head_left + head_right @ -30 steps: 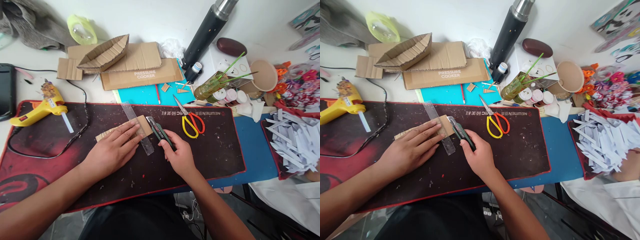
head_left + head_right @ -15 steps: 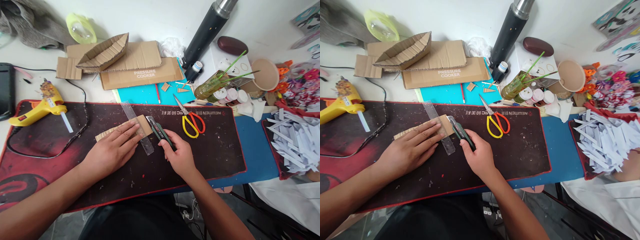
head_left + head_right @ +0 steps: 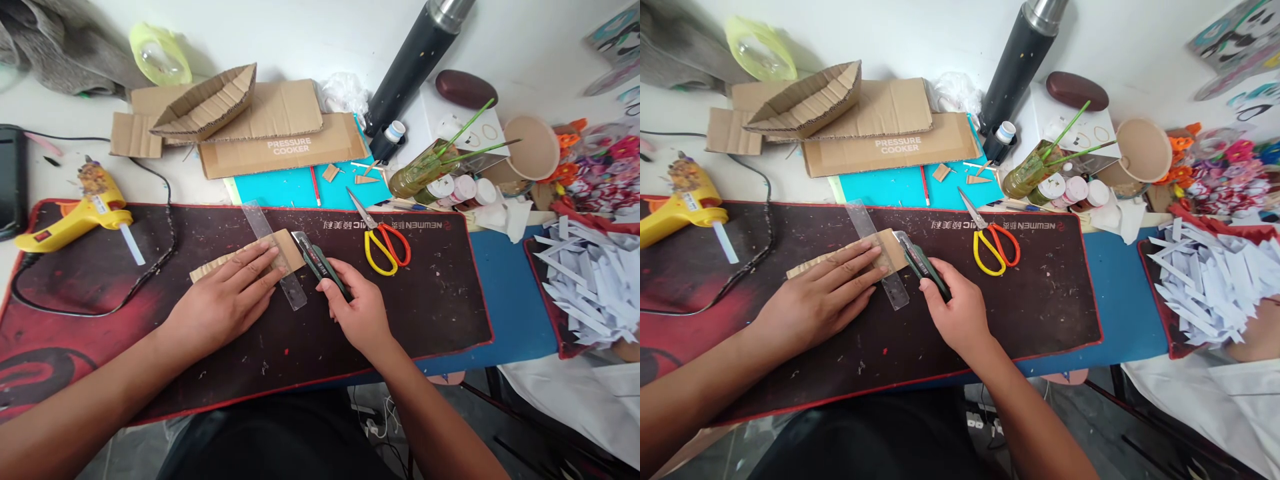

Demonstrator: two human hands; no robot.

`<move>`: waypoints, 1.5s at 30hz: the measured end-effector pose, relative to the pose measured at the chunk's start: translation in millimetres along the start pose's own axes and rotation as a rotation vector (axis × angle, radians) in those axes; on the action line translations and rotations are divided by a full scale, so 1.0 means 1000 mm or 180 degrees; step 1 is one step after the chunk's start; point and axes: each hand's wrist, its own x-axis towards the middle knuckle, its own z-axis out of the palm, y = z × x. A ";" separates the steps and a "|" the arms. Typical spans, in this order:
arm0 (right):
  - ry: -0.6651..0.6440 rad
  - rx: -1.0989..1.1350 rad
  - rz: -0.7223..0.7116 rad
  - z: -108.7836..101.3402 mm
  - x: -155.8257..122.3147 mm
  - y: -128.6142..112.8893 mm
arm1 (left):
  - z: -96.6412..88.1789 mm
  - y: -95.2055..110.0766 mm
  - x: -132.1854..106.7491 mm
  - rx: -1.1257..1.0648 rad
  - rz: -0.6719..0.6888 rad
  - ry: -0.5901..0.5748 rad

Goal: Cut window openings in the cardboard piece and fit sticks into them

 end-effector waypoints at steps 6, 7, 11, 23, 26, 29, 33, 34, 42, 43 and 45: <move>-0.0009 -0.0017 -0.0010 0.000 0.000 0.000 | 0.000 0.000 0.000 0.0011 0.0012 -0.0002; -0.0014 -0.0019 -0.0001 0.000 0.000 0.000 | 0.001 0.000 0.000 -0.0002 -0.0002 0.0005; -0.0049 -0.0030 0.0064 -0.001 0.000 -0.001 | 0.001 0.000 -0.001 -0.0052 -0.0030 0.0011; -0.0049 -0.0018 0.0090 -0.001 -0.001 -0.002 | 0.001 0.000 0.000 -0.0145 -0.0116 -0.0064; -0.0050 -0.0017 0.0082 -0.001 -0.001 -0.002 | 0.001 0.000 0.000 -0.0147 -0.0106 -0.0028; -0.0050 -0.0017 0.0087 -0.001 -0.001 -0.002 | 0.001 0.000 0.000 -0.0139 -0.0094 -0.0013; -0.0065 -0.0025 0.0071 -0.001 -0.001 -0.002 | 0.001 -0.001 0.001 -0.0152 -0.0126 -0.0036; -0.0066 -0.0033 0.0066 -0.001 -0.001 -0.002 | 0.001 -0.001 0.001 -0.0146 -0.0121 -0.0030; -0.0155 -0.0307 -0.0101 -0.007 -0.001 -0.008 | 0.004 -0.001 0.002 -0.0189 -0.0150 0.0066; -0.0173 -0.0378 -0.0140 -0.007 -0.001 -0.010 | 0.005 -0.001 0.002 -0.0168 -0.0152 0.0070; -0.0218 -0.0542 -0.0193 -0.009 -0.002 -0.013 | 0.005 -0.002 0.002 -0.0089 -0.0129 0.0080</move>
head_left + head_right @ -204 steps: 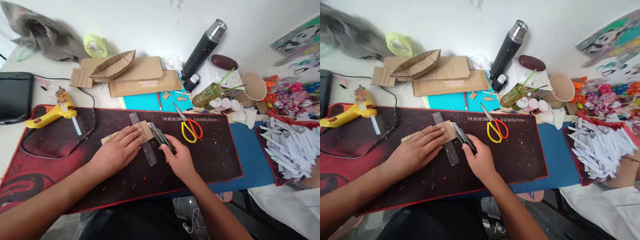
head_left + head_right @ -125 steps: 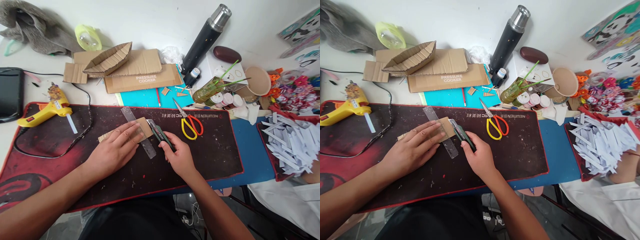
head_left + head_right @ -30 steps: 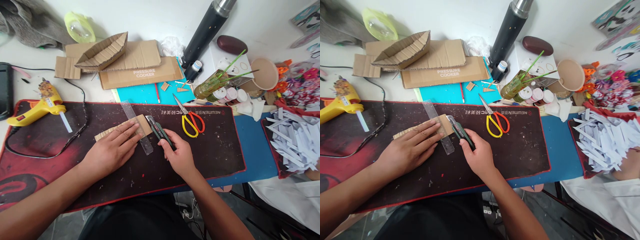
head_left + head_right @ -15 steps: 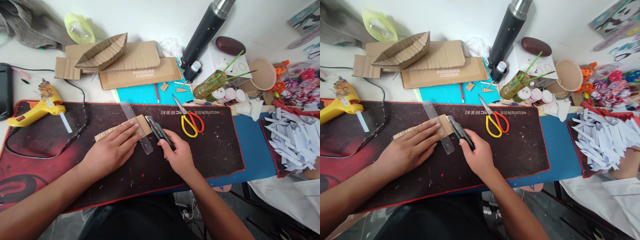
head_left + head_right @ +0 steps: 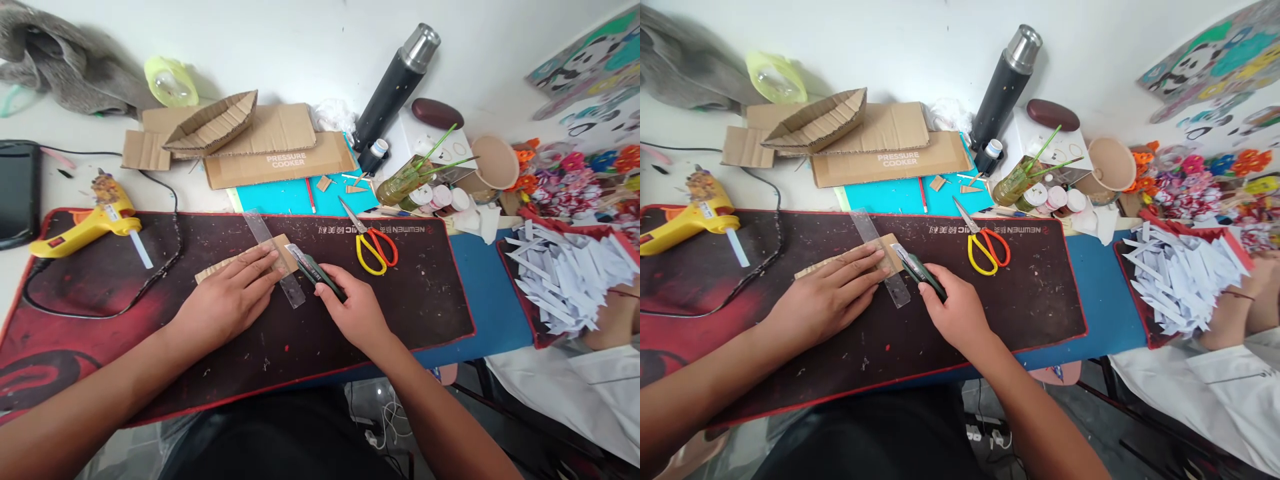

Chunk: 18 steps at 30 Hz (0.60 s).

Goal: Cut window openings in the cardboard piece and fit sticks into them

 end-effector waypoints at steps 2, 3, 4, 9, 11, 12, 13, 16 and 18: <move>-0.0037 -0.0193 -0.0042 -0.001 0.000 -0.003 | 0.000 0.000 0.001 0.0079 0.0052 0.0007; -0.0054 -0.0298 -0.0069 -0.002 0.000 -0.005 | 0.000 0.000 0.001 0.0102 0.0077 0.0015; -0.0064 -0.0399 -0.0097 -0.003 0.000 -0.007 | 0.000 0.000 0.001 0.0111 0.0096 0.0029; -0.0100 -0.0778 -0.0169 -0.002 0.001 -0.017 | 0.000 0.000 0.003 0.0022 0.0049 0.0134; -0.0135 -0.0911 -0.0209 -0.001 0.001 -0.019 | 0.000 0.001 0.003 0.0018 0.0052 0.0147; -0.0149 -0.0971 -0.0231 0.000 0.000 -0.019 | 0.000 0.001 0.003 0.0023 0.0059 0.0147; -0.0158 -0.1024 -0.0248 0.000 0.000 -0.020 | -0.001 0.001 0.004 0.0028 0.0064 0.0142; -0.0125 -0.1132 -0.0296 0.002 0.000 -0.021 | 0.000 0.001 0.004 0.0021 0.0068 0.0129; -0.0113 -0.1158 -0.0315 0.002 0.000 -0.022 | 0.000 0.001 0.004 -0.0031 0.0057 0.0123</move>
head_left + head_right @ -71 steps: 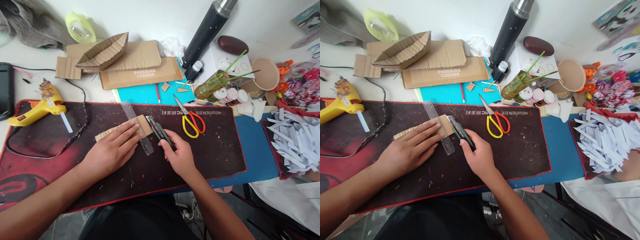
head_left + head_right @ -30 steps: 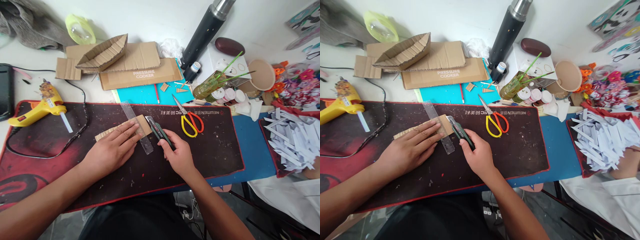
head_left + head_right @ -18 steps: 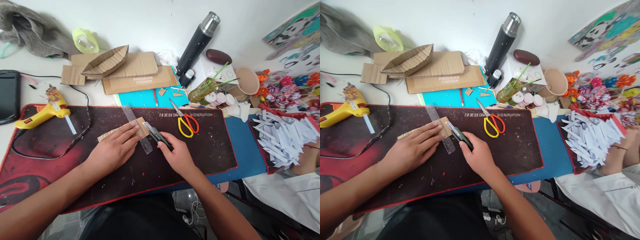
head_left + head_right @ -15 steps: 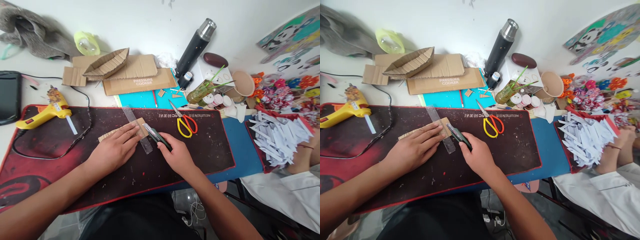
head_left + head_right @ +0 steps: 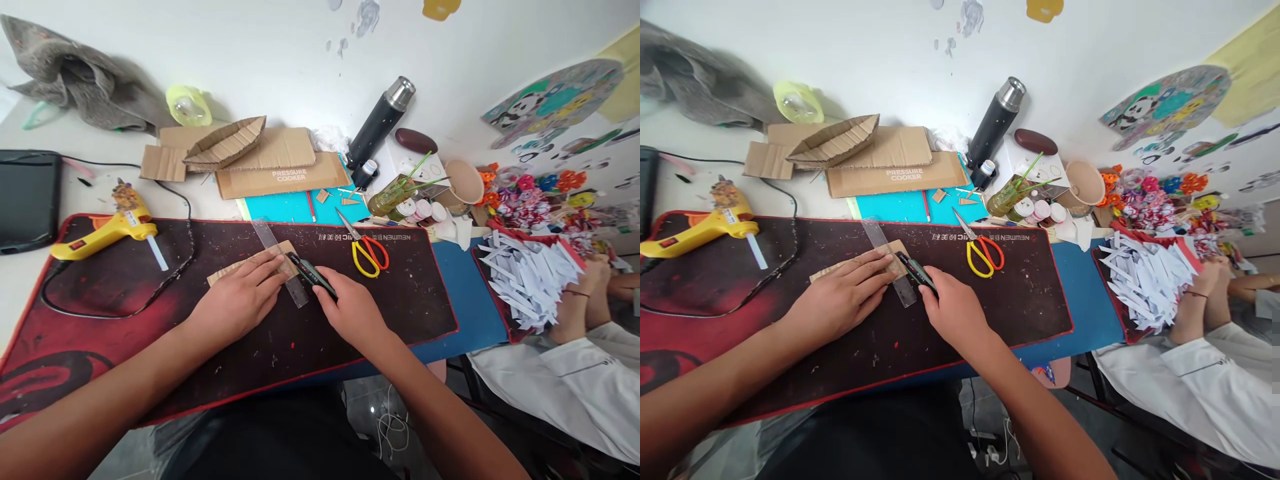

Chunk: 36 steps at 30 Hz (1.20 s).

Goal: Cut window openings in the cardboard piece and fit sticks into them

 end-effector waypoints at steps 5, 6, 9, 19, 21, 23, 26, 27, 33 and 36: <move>-0.0012 -0.0128 0.0005 -0.002 0.001 -0.005 | 0.002 0.000 -0.001 -0.0073 -0.0011 0.0027; -0.0015 -0.0168 0.0020 -0.002 0.002 -0.006 | 0.002 0.000 -0.001 -0.0035 0.0003 0.0024; -0.0062 -0.0227 0.0060 -0.003 0.002 -0.008 | 0.002 0.000 -0.001 0.0050 0.0032 0.0016; -0.0352 -0.0746 0.0218 -0.008 0.007 -0.022 | 0.000 0.001 0.000 0.0063 0.0062 0.0071; -0.0488 -0.1022 0.0260 -0.011 0.008 -0.028 | 0.000 0.001 0.000 0.0124 0.0087 0.0053; -0.0614 -0.1309 0.0291 -0.015 0.009 -0.035 | 0.000 0.001 0.001 0.0183 0.0118 0.0053; -0.0772 -0.1652 0.0307 -0.019 0.010 -0.042 | 0.000 0.000 0.001 0.0178 0.0119 0.0055; -0.0813 -0.1739 0.0305 -0.019 0.010 -0.044 | 0.000 0.000 0.001 0.0158 0.0113 0.0065; -0.0960 -0.2101 0.0270 -0.022 0.011 -0.052 | -0.001 0.001 0.001 0.0203 0.0170 0.0125; -0.1000 -0.2230 0.0212 -0.024 0.013 -0.055 | 0.000 0.001 0.001 0.0253 0.0162 0.0100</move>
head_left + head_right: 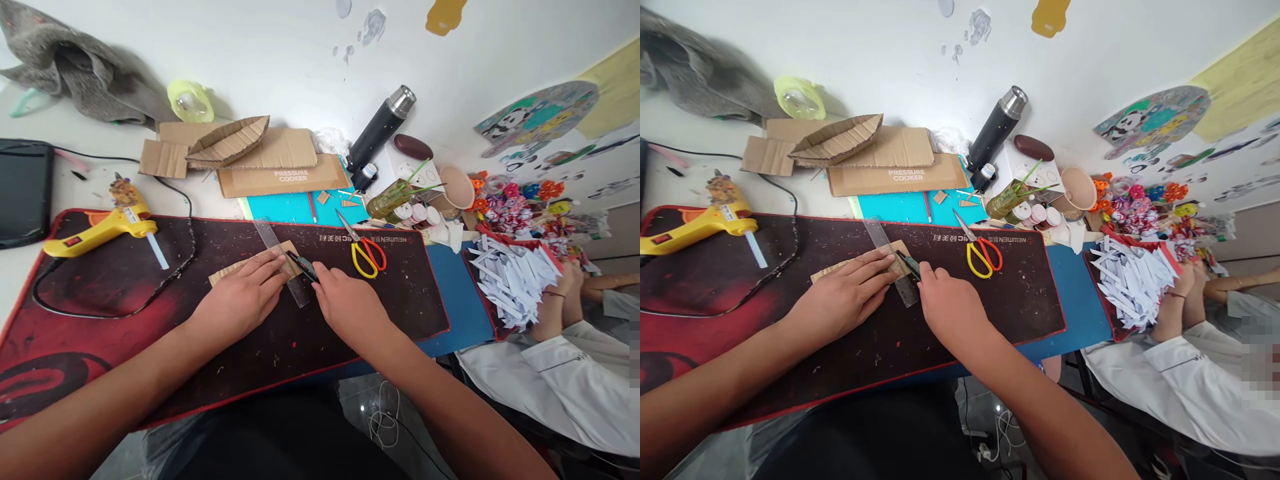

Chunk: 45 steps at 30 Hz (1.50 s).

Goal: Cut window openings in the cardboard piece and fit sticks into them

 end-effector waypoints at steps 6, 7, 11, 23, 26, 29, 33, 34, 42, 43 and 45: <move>0.0039 -0.0211 -0.0127 -0.008 0.002 0.000 | 0.001 -0.001 0.000 -0.0048 -0.0037 -0.0049; 0.0020 -0.0263 -0.0147 -0.010 0.002 -0.001 | 0.001 -0.002 0.000 -0.0067 -0.0039 -0.0054; -0.0155 -0.0492 -0.0243 -0.021 0.003 -0.011 | 0.001 -0.002 0.000 -0.0095 -0.0038 -0.0098; -0.0274 -0.0582 -0.0216 -0.026 0.004 -0.023 | 0.000 -0.002 0.000 -0.0107 -0.0115 -0.0153; -0.0242 -0.0598 -0.0269 -0.027 0.004 -0.021 | 0.000 -0.002 -0.001 -0.0127 -0.0130 -0.0149; -0.0238 -0.0612 -0.0296 -0.029 0.004 -0.020 | 0.001 -0.003 -0.001 -0.0205 -0.0152 -0.0162; -0.0294 -0.0604 -0.0290 -0.030 0.004 -0.019 | 0.001 -0.002 -0.001 -0.0320 -0.0216 -0.0154; -0.0316 -0.0600 -0.0280 -0.030 0.004 -0.019 | 0.001 -0.002 -0.001 -0.0361 -0.0237 -0.0141; -0.0405 -0.0605 -0.0249 -0.029 0.001 -0.019 | 0.000 -0.001 0.000 -0.0357 -0.0252 -0.0174; -0.0407 -0.0611 -0.0253 -0.028 0.001 -0.019 | 0.000 -0.001 0.000 -0.0349 -0.0251 -0.0180; -0.0390 -0.0626 -0.0268 -0.027 0.001 -0.018 | 0.000 -0.001 0.000 -0.0321 -0.0243 -0.0189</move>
